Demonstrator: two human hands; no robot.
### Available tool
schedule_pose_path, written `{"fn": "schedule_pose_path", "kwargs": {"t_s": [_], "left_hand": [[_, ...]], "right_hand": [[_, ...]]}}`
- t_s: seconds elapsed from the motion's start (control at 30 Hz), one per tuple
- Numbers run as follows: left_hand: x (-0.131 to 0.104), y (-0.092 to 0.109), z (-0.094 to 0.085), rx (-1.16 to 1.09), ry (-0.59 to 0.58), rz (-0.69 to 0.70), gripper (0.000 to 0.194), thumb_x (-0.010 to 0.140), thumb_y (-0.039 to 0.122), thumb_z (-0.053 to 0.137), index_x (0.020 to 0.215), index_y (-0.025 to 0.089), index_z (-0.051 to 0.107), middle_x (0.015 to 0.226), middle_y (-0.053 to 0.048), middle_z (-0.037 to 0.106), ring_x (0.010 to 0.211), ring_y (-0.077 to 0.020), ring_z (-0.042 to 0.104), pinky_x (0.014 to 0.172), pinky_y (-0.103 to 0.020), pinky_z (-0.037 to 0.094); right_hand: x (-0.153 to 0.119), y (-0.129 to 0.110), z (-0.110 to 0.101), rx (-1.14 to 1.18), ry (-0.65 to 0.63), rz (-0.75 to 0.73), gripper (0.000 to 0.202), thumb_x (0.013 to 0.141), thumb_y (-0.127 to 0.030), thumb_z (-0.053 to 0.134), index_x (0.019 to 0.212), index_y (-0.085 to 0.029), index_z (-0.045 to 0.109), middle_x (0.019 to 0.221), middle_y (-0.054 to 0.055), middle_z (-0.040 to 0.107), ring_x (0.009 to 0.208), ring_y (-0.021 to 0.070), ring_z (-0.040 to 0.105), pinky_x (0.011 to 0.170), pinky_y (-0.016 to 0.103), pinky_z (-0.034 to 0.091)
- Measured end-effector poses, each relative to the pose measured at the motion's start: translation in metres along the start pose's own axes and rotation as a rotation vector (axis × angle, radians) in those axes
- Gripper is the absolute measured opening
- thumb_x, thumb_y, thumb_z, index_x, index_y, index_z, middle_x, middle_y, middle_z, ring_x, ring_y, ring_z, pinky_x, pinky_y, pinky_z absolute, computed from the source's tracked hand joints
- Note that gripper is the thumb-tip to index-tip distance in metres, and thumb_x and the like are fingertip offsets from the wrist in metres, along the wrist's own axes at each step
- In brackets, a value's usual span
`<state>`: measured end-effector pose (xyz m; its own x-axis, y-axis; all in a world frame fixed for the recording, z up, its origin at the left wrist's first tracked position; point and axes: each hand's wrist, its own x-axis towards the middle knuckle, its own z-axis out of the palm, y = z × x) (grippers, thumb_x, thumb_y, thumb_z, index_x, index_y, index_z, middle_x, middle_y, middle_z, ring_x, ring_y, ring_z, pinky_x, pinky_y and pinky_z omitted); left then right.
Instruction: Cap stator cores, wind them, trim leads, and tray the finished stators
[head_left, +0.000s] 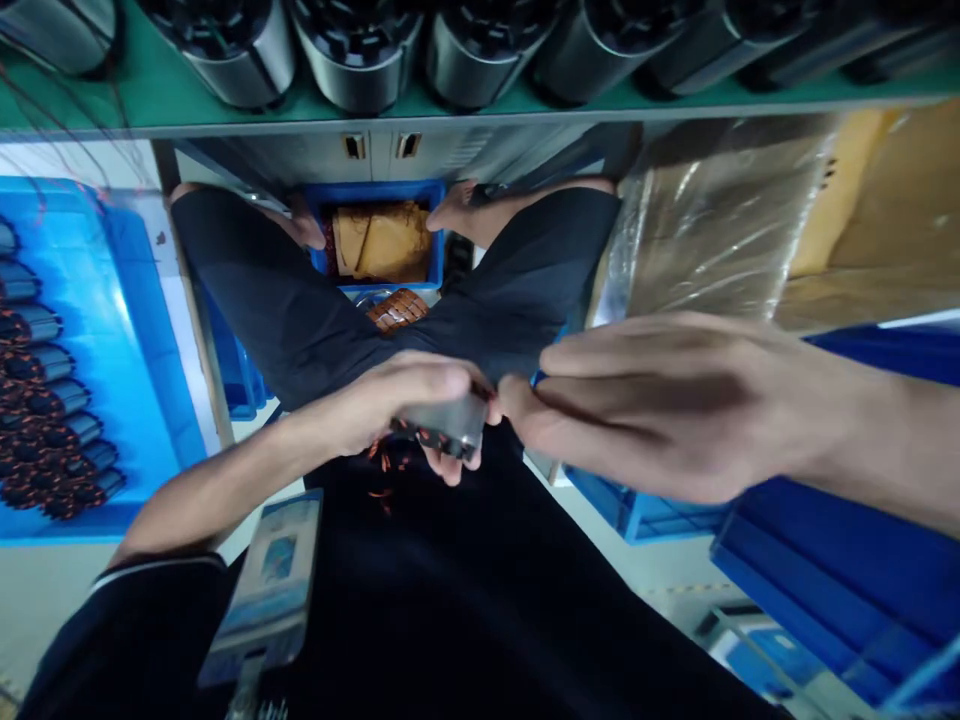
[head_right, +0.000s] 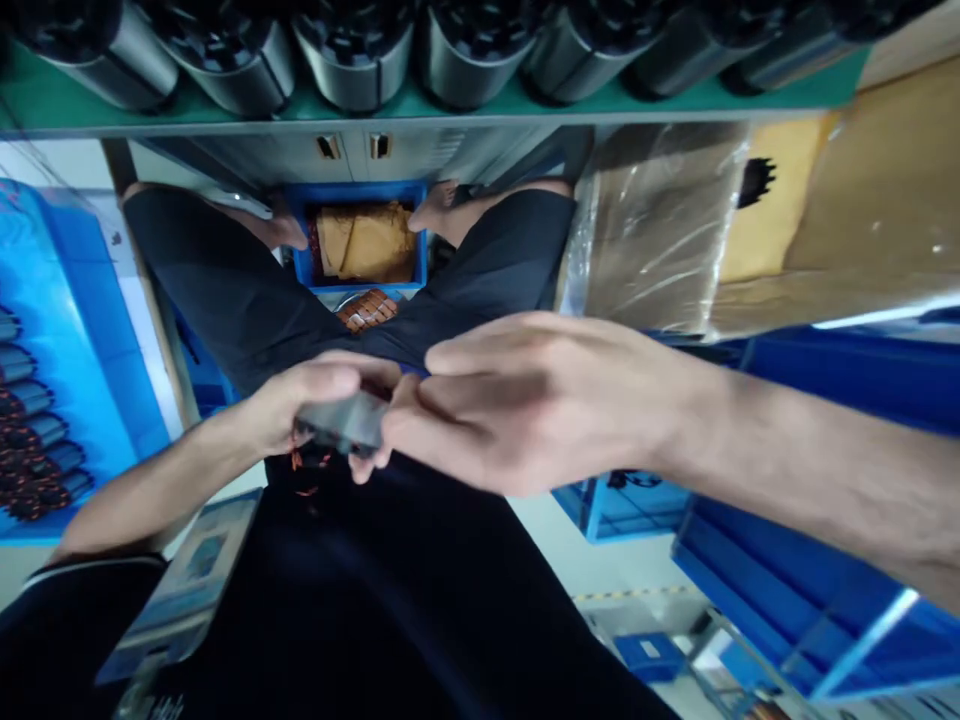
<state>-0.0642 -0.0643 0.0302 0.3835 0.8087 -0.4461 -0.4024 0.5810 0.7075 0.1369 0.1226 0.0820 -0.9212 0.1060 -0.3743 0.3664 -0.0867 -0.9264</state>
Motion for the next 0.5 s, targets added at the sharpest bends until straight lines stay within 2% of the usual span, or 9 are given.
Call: {"fn": "schedule_pose_path", "kwargs": {"t_s": [0.07, 0.1, 0.17, 0.23, 0.27, 0.33, 0.37, 0.43, 0.5], "left_hand": [[-0.001, 0.005, 0.004, -0.121, -0.061, -0.102, 0.062, 0.112, 0.078, 0.073, 0.111, 0.018, 0.088, 0.085, -0.012, 0.088, 0.068, -0.0315, 0.086, 0.058, -0.039, 0.069], [-0.004, 0.008, 0.004, -0.018, 0.012, -0.057, 0.058, 0.106, 0.076, 0.086, 0.112, 0.019, 0.088, 0.09, -0.012, 0.089, 0.072, -0.031, 0.087, 0.062, -0.039, 0.07], [-0.009, 0.015, 0.001, 0.411, 0.221, 0.168, 0.054, 0.088, 0.059, 0.112, 0.119, 0.023, 0.088, 0.103, -0.008, 0.091, 0.086, -0.0291, 0.088, 0.078, -0.039, 0.073], [-0.014, 0.022, -0.005, 0.836, 0.353, 0.435, 0.052, 0.084, 0.043, 0.117, 0.123, 0.027, 0.087, 0.111, -0.007, 0.09, 0.098, -0.0294, 0.087, 0.088, -0.04, 0.072], [-0.015, 0.025, -0.008, 0.993, 0.369, 0.551, 0.043, 0.09, 0.037, 0.113, 0.124, 0.028, 0.087, 0.113, -0.006, 0.088, 0.102, -0.0294, 0.086, 0.089, -0.041, 0.071], [-0.015, 0.034, -0.012, 1.215, 0.318, 0.772, 0.023, 0.104, 0.024, 0.098, 0.123, 0.03, 0.085, 0.112, -0.005, 0.086, 0.1, -0.0267, 0.083, 0.084, -0.039, 0.069], [-0.014, 0.039, -0.012, 1.303, 0.298, 0.859, 0.017, 0.108, 0.019, 0.091, 0.12, 0.029, 0.085, 0.11, -0.004, 0.085, 0.098, -0.0248, 0.082, 0.082, -0.037, 0.068], [-0.012, 0.047, -0.008, 1.496, 0.249, 0.982, 0.015, 0.113, 0.014, 0.084, 0.113, 0.028, 0.084, 0.107, -0.001, 0.084, 0.095, -0.0212, 0.082, 0.078, -0.034, 0.066], [-0.012, 0.052, -0.003, 1.678, 0.198, 1.051, 0.017, 0.114, 0.012, 0.082, 0.11, 0.029, 0.083, 0.108, 0.001, 0.086, 0.098, -0.0193, 0.084, 0.079, -0.031, 0.066]], "right_hand": [[0.0, -0.001, -0.021, -0.253, -0.085, -0.159, 0.048, 0.121, -0.041, 0.074, 0.074, -0.034, 0.08, 0.059, -0.005, 0.052, 0.055, 0.0139, 0.046, 0.056, 0.023, 0.06], [-0.001, -0.001, -0.03, -0.358, -0.066, -0.245, 0.042, 0.12, -0.044, 0.077, 0.08, -0.036, 0.085, 0.06, -0.005, 0.054, 0.059, 0.0148, 0.048, 0.067, 0.026, 0.065], [-0.007, 0.002, -0.044, -0.554, 0.063, -0.389, 0.038, 0.12, -0.068, 0.077, 0.102, -0.039, 0.093, 0.071, -0.003, 0.067, 0.072, 0.0167, 0.06, 0.095, 0.035, 0.07], [-0.013, 0.006, -0.049, -0.555, 0.201, -0.391, 0.055, 0.115, -0.087, 0.074, 0.133, -0.039, 0.094, 0.107, 0.0, 0.087, 0.101, 0.0198, 0.076, 0.115, 0.041, 0.066], [-0.014, 0.007, -0.048, -0.46, 0.19, -0.326, 0.058, 0.116, -0.086, 0.074, 0.143, -0.038, 0.091, 0.125, 0.001, 0.089, 0.115, 0.0207, 0.08, 0.116, 0.04, 0.065], [-0.012, 0.011, -0.039, -0.11, -0.016, -0.089, 0.042, 0.121, -0.066, 0.078, 0.144, -0.033, 0.09, 0.135, 0.003, 0.09, 0.125, 0.0201, 0.086, 0.105, 0.033, 0.069], [-0.009, 0.014, -0.033, 0.105, -0.164, 0.055, 0.034, 0.119, -0.058, 0.083, 0.135, -0.029, 0.09, 0.128, 0.003, 0.092, 0.117, 0.0195, 0.089, 0.096, 0.031, 0.071], [-0.002, 0.02, -0.017, 0.47, -0.403, 0.324, 0.037, 0.112, -0.06, 0.09, 0.114, -0.022, 0.087, 0.107, 0.004, 0.091, 0.089, 0.0178, 0.087, 0.082, 0.031, 0.072], [0.002, 0.027, -0.003, 0.628, -0.472, 0.463, 0.052, 0.104, -0.07, 0.095, 0.104, -0.02, 0.08, 0.092, 0.002, 0.084, 0.071, 0.0145, 0.076, 0.074, 0.032, 0.069]]}}
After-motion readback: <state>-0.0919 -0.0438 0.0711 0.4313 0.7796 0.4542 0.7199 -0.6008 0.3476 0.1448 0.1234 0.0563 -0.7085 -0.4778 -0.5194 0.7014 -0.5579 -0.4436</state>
